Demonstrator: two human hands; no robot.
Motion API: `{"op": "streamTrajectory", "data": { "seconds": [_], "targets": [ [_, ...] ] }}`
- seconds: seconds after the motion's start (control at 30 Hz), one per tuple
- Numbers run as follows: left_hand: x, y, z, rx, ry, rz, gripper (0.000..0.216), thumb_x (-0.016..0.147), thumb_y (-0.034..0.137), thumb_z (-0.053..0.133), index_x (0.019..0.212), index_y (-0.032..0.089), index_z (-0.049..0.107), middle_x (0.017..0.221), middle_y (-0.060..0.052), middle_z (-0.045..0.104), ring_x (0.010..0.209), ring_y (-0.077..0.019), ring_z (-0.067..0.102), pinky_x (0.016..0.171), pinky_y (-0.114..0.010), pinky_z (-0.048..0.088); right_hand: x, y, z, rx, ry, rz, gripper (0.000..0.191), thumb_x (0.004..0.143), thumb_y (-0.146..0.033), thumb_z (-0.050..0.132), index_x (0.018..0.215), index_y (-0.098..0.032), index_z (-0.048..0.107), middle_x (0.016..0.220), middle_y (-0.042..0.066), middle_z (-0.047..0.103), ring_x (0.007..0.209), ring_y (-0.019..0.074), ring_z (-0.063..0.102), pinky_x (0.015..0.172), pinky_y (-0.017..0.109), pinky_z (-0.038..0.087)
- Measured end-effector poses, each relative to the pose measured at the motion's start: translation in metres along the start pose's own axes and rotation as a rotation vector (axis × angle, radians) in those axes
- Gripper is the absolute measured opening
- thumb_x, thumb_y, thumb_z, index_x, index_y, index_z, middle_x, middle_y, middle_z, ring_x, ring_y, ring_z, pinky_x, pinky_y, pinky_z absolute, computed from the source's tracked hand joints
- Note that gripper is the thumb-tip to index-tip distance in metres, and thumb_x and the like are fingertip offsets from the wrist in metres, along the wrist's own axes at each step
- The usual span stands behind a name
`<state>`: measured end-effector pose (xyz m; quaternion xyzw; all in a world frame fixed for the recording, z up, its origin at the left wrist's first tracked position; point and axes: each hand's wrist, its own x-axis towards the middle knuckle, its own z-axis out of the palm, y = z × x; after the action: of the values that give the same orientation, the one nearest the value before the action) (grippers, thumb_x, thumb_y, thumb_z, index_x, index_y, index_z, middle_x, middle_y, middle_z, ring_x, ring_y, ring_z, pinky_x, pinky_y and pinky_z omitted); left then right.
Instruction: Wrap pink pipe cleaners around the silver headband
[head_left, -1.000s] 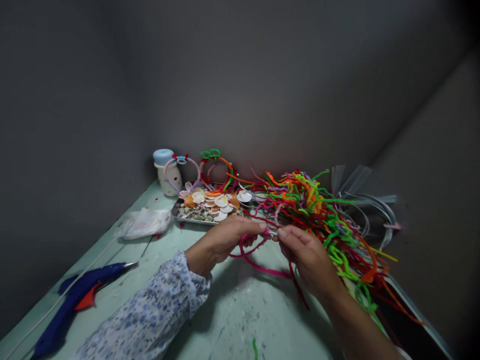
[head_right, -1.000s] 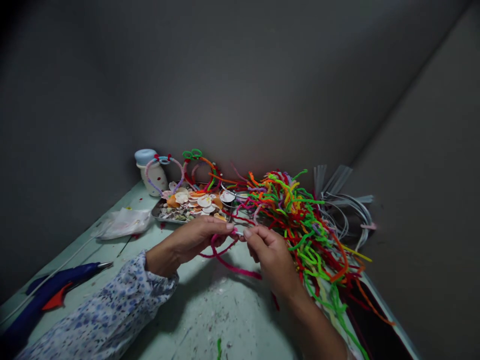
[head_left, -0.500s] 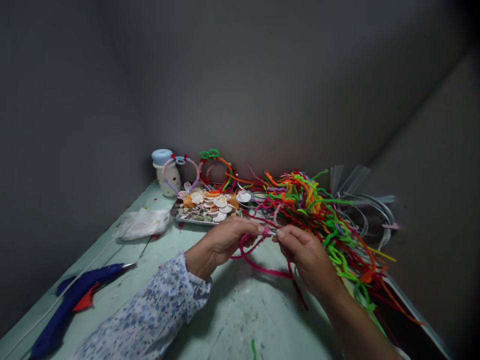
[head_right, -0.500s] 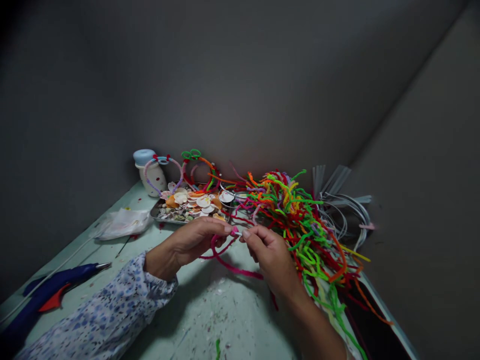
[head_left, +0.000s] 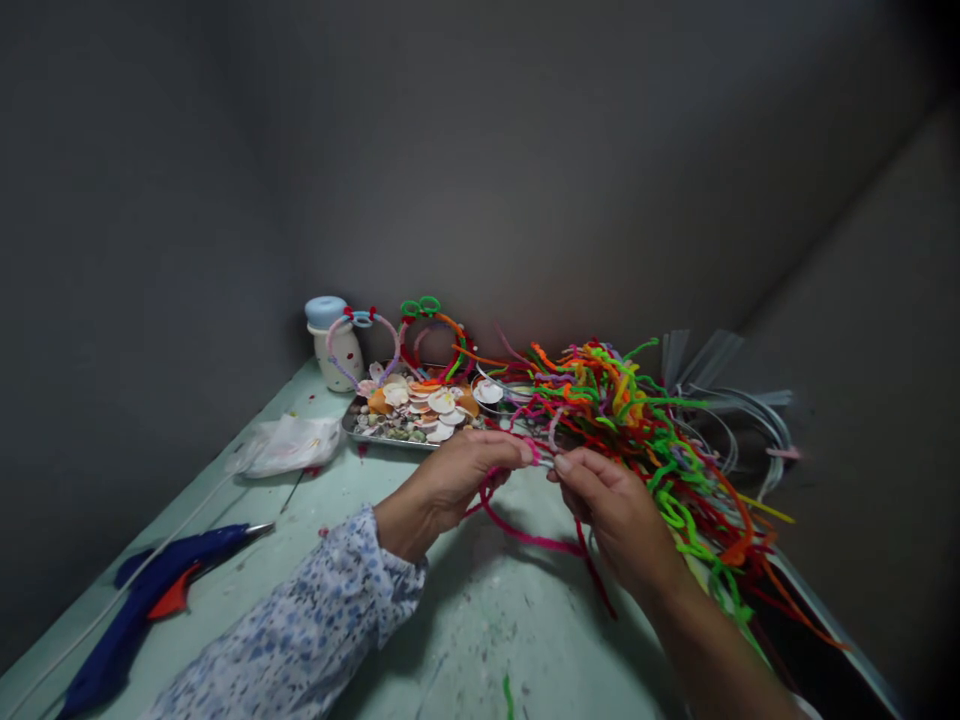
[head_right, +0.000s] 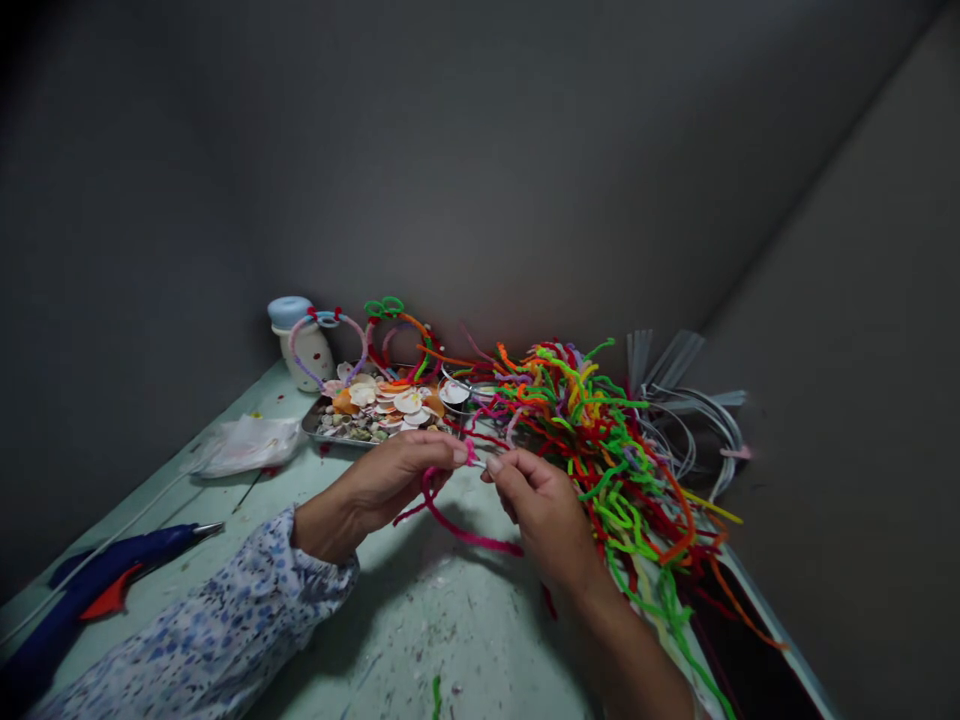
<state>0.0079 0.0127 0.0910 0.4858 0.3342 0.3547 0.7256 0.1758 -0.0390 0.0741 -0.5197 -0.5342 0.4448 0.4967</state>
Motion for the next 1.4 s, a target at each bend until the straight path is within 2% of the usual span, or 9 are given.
{"op": "streamTrajectory", "data": {
  "seconds": [0.33,0.6,0.8,0.9,1.0,1.1,1.23,1.33,1.4],
  "targets": [
    [-0.002,0.004,0.003,0.122,-0.009,0.081,0.007,0.069,0.021,0.064,0.072,0.015,0.066,0.065,0.003,0.055,0.057,-0.0072,0.042,0.057,-0.023,0.031,0.002,0.004,-0.001,0.052,0.001,0.011,0.030,0.084,-0.045,0.056,0.073,-0.018,0.060,0.051,-0.007,0.034,0.048,0.0098,0.027,0.046,0.025,0.021],
    [-0.002,0.003,0.001,0.246,-0.012,0.077,0.016,0.074,0.028,0.064,0.082,0.015,0.071,0.078,-0.004,0.066,0.071,-0.0130,0.053,0.067,-0.026,0.038,0.003,0.003,-0.003,0.081,0.009,0.023,0.030,0.084,-0.045,0.056,0.073,-0.017,0.059,0.052,-0.007,0.032,0.049,0.0099,0.023,0.047,0.026,0.018],
    [-0.002,0.007,0.004,0.273,0.064,0.074,0.024,0.072,0.018,0.063,0.095,0.017,0.071,0.106,-0.007,0.068,0.094,-0.0176,0.058,0.086,-0.030,0.040,0.004,0.004,-0.003,0.112,0.007,0.018,0.029,0.084,-0.043,0.057,0.071,-0.017,0.059,0.051,-0.007,0.033,0.048,0.0096,0.023,0.046,0.026,0.017],
    [-0.005,0.013,0.005,0.316,0.054,0.164,0.027,0.072,0.014,0.060,0.096,0.019,0.072,0.118,-0.007,0.063,0.110,-0.0202,0.054,0.097,-0.033,0.035,0.004,0.004,-0.003,0.142,0.002,0.022,0.028,0.084,-0.041,0.058,0.069,-0.017,0.058,0.050,-0.007,0.032,0.048,0.0092,0.022,0.047,0.027,0.016],
    [-0.007,0.017,0.005,0.324,0.041,0.246,0.039,0.071,0.013,0.060,0.108,0.023,0.067,0.128,-0.005,0.057,0.115,-0.0218,0.050,0.095,-0.034,0.038,0.003,0.001,-0.003,0.164,-0.007,0.029,0.027,0.084,-0.040,0.058,0.069,-0.017,0.057,0.050,-0.007,0.032,0.048,0.0089,0.022,0.047,0.027,0.017],
    [-0.007,0.015,0.004,0.240,0.033,0.244,0.042,0.072,0.015,0.062,0.114,0.021,0.062,0.117,-0.007,0.063,0.104,-0.0202,0.056,0.087,-0.033,0.043,0.003,0.000,-0.002,0.183,0.007,0.036,0.027,0.084,-0.039,0.059,0.068,-0.017,0.057,0.050,-0.007,0.033,0.048,0.0086,0.023,0.047,0.027,0.016],
    [-0.003,0.009,0.002,0.199,0.073,0.199,0.021,0.075,0.026,0.065,0.092,0.014,0.064,0.085,-0.005,0.066,0.077,-0.0142,0.059,0.076,-0.029,0.045,0.003,-0.001,-0.001,0.203,0.038,0.023,0.027,0.083,-0.039,0.059,0.068,-0.017,0.058,0.051,-0.006,0.034,0.048,0.0086,0.024,0.047,0.027,0.016],
    [-0.003,0.006,0.002,0.200,-0.018,0.110,0.023,0.078,0.035,0.063,0.077,0.012,0.066,0.078,-0.005,0.065,0.073,-0.0133,0.059,0.076,-0.030,0.044,0.002,0.000,-0.001,0.188,0.028,0.015,0.028,0.084,-0.040,0.059,0.067,-0.017,0.057,0.051,-0.006,0.034,0.048,0.0086,0.024,0.047,0.027,0.017],
    [-0.003,0.005,0.003,0.151,-0.073,0.067,0.022,0.077,0.034,0.064,0.076,0.013,0.067,0.079,-0.005,0.065,0.073,-0.0129,0.059,0.077,-0.030,0.043,0.002,0.000,-0.001,0.172,0.012,0.021,0.029,0.084,-0.040,0.058,0.067,-0.017,0.057,0.050,-0.006,0.034,0.048,0.0085,0.023,0.047,0.027,0.017]
  ]
}}
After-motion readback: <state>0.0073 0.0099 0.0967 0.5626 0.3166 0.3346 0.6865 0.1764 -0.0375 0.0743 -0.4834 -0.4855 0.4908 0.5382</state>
